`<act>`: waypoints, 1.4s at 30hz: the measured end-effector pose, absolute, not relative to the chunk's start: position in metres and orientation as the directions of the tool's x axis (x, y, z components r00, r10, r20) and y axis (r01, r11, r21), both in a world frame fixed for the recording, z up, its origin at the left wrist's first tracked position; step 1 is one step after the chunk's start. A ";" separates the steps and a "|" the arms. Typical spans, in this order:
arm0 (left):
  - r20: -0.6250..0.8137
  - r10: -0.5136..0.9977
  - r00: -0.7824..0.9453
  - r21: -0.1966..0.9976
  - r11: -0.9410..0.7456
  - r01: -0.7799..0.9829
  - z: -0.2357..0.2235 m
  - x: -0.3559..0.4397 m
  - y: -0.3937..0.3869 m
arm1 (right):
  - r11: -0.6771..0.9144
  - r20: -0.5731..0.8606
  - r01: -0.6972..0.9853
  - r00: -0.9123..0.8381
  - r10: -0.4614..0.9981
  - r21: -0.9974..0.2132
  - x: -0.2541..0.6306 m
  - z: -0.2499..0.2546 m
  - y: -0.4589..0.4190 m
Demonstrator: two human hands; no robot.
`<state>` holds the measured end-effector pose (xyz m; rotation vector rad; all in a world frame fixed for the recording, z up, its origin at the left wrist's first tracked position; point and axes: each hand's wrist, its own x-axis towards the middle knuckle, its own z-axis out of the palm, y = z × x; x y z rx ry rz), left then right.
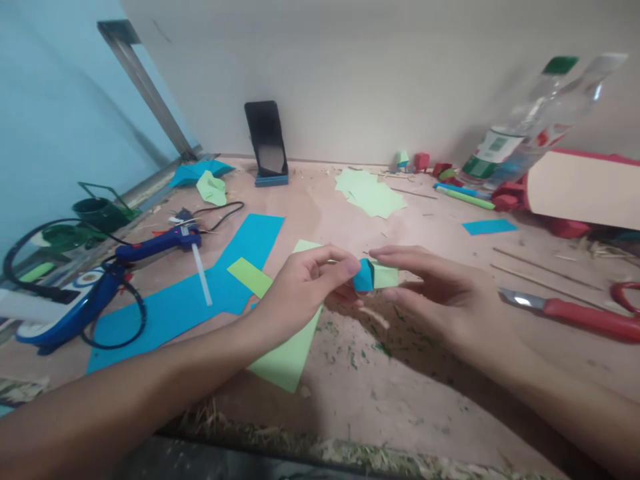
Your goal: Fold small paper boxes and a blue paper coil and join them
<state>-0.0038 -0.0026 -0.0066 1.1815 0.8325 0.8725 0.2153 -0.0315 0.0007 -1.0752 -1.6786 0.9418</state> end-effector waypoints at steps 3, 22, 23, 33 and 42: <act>-0.082 0.899 0.431 0.981 0.150 -0.126 -0.007 -0.005 -0.002 | 0.361 0.304 0.262 -0.235 0.923 -0.895 0.214 0.002 -0.032; -0.017 0.913 0.408 0.991 0.069 -0.114 -0.009 -0.007 0.000 | 0.322 0.281 0.312 -0.170 0.945 -0.894 0.215 0.001 -0.032; -0.022 0.918 0.395 0.987 0.083 -0.137 -0.008 -0.007 0.000 | 0.298 0.266 0.309 -0.143 0.953 -0.903 0.215 0.000 -0.031; -0.061 0.918 0.391 0.966 0.153 -0.208 -0.010 -0.005 0.001 | 0.290 0.259 0.237 -0.153 0.954 -0.927 0.215 0.004 -0.031; 0.013 0.929 0.370 0.992 0.035 -0.122 -0.006 -0.006 -0.002 | 0.367 0.314 0.265 -0.223 0.923 -0.892 0.214 0.003 -0.032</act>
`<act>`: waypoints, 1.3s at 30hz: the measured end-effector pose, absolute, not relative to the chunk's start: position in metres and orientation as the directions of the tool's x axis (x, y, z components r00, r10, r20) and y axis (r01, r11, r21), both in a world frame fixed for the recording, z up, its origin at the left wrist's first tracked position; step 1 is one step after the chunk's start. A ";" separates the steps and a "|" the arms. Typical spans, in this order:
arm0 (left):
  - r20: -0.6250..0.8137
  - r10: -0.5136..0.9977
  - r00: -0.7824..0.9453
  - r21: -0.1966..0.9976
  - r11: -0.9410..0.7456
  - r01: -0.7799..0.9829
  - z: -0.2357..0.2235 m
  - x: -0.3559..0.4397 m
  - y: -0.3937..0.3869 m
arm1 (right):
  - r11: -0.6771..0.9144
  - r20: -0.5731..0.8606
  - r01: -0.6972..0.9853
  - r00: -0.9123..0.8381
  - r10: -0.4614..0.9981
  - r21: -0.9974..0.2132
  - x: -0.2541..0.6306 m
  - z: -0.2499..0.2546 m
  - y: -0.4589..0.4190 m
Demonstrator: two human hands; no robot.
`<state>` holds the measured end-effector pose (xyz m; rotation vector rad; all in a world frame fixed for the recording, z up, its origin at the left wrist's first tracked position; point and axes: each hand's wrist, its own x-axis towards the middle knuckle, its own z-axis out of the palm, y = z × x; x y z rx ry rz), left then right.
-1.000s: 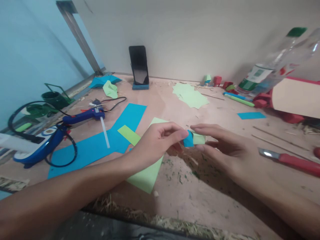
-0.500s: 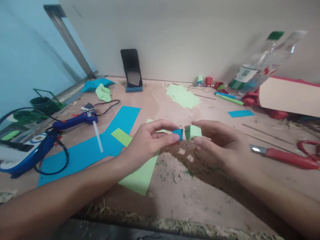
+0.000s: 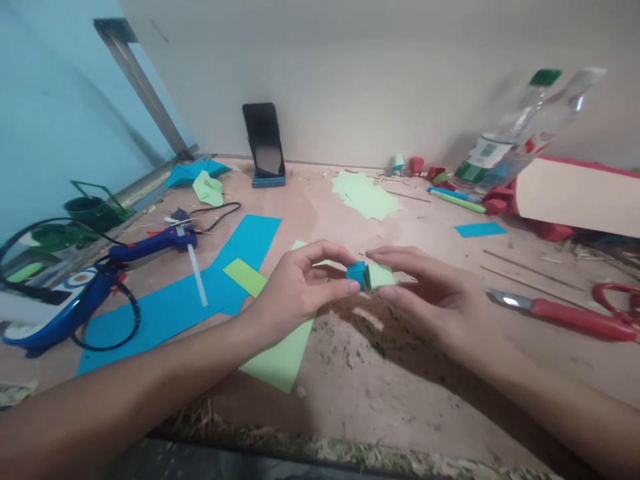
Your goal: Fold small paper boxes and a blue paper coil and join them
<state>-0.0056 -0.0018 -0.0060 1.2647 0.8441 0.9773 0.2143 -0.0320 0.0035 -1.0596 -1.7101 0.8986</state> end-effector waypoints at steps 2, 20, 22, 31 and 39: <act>0.007 0.926 0.378 0.992 0.041 -0.117 -0.005 -0.005 -0.003 | 0.375 0.316 0.268 -0.239 0.918 -0.887 0.214 0.004 -0.032; 0.002 0.928 0.373 0.998 -0.027 0.060 -0.010 0.001 -0.008 | 0.411 0.324 0.328 -0.288 0.901 -0.851 0.213 0.006 -0.031; 0.012 0.930 0.368 0.987 -0.070 0.144 -0.011 0.003 -0.010 | 0.393 0.310 0.331 -0.276 0.910 -0.858 0.213 0.003 -0.031; 0.081 0.891 0.447 0.860 -0.288 0.420 -0.012 0.006 -0.017 | 0.390 0.286 0.288 -0.343 0.895 -0.875 0.209 -0.002 -0.033; 0.071 0.868 0.492 0.785 -0.353 0.509 -0.016 0.002 -0.013 | 0.557 0.355 0.474 -0.451 0.819 -0.682 0.211 -0.002 -0.034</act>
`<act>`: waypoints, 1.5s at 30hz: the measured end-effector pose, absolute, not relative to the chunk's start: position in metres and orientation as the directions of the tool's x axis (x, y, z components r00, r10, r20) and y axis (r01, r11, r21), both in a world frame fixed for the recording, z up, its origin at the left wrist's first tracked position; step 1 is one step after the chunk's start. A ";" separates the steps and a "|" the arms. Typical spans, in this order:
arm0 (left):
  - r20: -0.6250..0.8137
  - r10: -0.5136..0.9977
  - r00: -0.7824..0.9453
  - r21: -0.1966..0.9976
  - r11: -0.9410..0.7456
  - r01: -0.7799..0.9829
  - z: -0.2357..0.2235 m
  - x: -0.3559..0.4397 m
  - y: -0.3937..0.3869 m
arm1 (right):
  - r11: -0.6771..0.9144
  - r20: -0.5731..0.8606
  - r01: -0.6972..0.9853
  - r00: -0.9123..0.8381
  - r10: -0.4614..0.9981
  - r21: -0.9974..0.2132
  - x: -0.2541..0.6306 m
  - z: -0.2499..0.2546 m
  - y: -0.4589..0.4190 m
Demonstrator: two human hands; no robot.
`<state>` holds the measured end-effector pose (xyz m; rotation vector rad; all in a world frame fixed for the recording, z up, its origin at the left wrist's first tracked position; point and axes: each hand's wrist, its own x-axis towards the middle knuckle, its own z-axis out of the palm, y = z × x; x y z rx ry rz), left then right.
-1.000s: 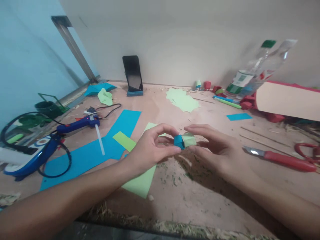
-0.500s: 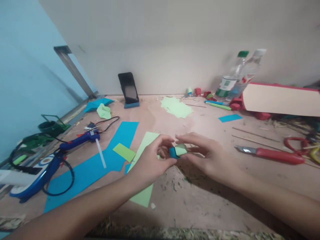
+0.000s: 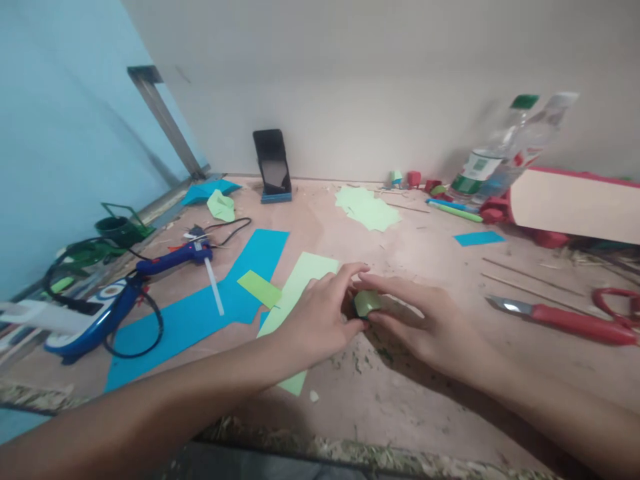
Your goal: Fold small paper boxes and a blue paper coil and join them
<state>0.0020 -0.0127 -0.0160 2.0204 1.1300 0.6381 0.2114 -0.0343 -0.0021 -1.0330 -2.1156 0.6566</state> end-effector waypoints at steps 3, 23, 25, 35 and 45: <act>0.126 0.844 0.522 0.776 -0.412 0.479 -0.019 0.000 -0.011 | 0.581 0.377 0.496 -0.454 0.807 -0.645 0.211 -0.003 -0.034; 0.160 0.799 0.579 0.795 -0.452 0.405 -0.019 -0.008 -0.008 | 0.556 0.351 0.569 -0.436 0.829 -0.607 0.209 0.006 -0.030; 0.151 0.797 0.585 0.796 -0.449 0.407 -0.019 -0.008 -0.008 | 0.565 0.350 0.557 -0.451 0.821 -0.608 0.209 0.005 -0.031; 0.142 0.793 0.592 0.789 -0.452 0.416 -0.018 -0.008 -0.008 | 0.567 0.359 0.533 -0.449 0.818 -0.627 0.207 0.001 -0.031; 0.143 0.786 0.601 0.823 -0.432 0.368 -0.010 -0.009 -0.008 | 0.589 0.407 0.541 -0.426 0.808 -0.601 0.210 0.004 -0.033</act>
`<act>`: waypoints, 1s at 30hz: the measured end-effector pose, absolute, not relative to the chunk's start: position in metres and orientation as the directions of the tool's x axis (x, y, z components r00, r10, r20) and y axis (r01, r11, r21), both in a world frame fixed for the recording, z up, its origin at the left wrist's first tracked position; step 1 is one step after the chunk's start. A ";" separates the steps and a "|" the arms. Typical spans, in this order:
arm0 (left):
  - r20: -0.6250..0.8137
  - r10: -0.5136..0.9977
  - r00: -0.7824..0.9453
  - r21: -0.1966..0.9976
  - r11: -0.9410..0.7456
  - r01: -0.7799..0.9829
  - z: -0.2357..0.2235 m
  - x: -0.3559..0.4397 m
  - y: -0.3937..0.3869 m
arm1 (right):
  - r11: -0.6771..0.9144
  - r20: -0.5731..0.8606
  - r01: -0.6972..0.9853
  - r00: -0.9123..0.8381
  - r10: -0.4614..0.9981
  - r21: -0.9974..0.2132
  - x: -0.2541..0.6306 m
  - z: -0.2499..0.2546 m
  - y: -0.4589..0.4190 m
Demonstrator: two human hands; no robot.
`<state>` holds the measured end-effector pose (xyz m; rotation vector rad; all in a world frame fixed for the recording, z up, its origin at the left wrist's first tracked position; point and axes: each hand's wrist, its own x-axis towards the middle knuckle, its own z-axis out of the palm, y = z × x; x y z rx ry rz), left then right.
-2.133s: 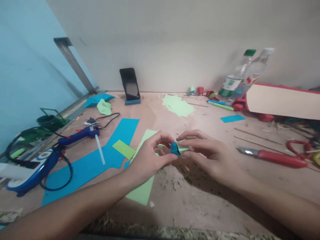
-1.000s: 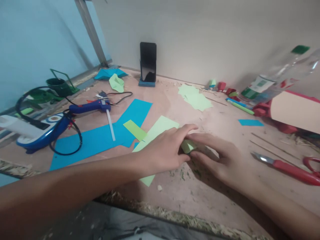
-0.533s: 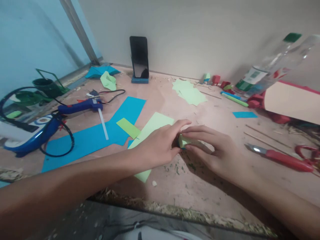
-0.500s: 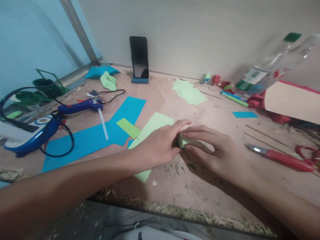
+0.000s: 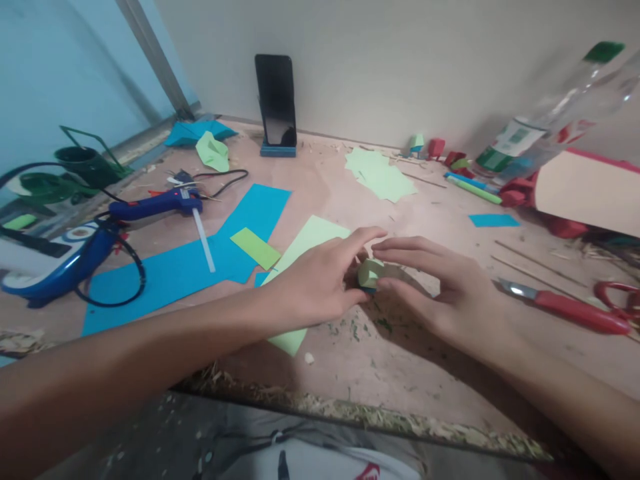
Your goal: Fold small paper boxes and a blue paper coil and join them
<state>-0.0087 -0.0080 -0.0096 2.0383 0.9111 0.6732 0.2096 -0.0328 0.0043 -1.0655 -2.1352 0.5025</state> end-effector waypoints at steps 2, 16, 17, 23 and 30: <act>0.144 0.790 0.596 0.822 -0.431 0.373 -0.005 -0.010 -0.009 | 0.573 0.404 0.537 -0.408 0.819 -0.619 0.210 0.005 -0.033; 0.292 0.748 0.595 0.715 -0.584 0.384 0.003 -0.015 -0.007 | 0.269 0.166 0.487 -0.244 0.955 -0.831 0.212 0.005 -0.026; 0.289 0.747 0.599 0.710 -0.587 0.389 0.002 -0.015 -0.007 | 0.231 0.125 0.472 -0.246 0.961 -0.851 0.212 0.003 -0.025; 0.274 0.768 0.578 0.717 -0.564 0.409 -0.001 -0.012 -0.007 | 0.263 0.087 0.389 -0.415 0.906 -0.883 0.218 -0.009 -0.023; 0.277 0.812 0.514 0.723 -0.529 0.446 0.001 -0.014 -0.006 | 0.291 0.089 0.366 -0.480 0.873 -0.884 0.215 -0.010 -0.027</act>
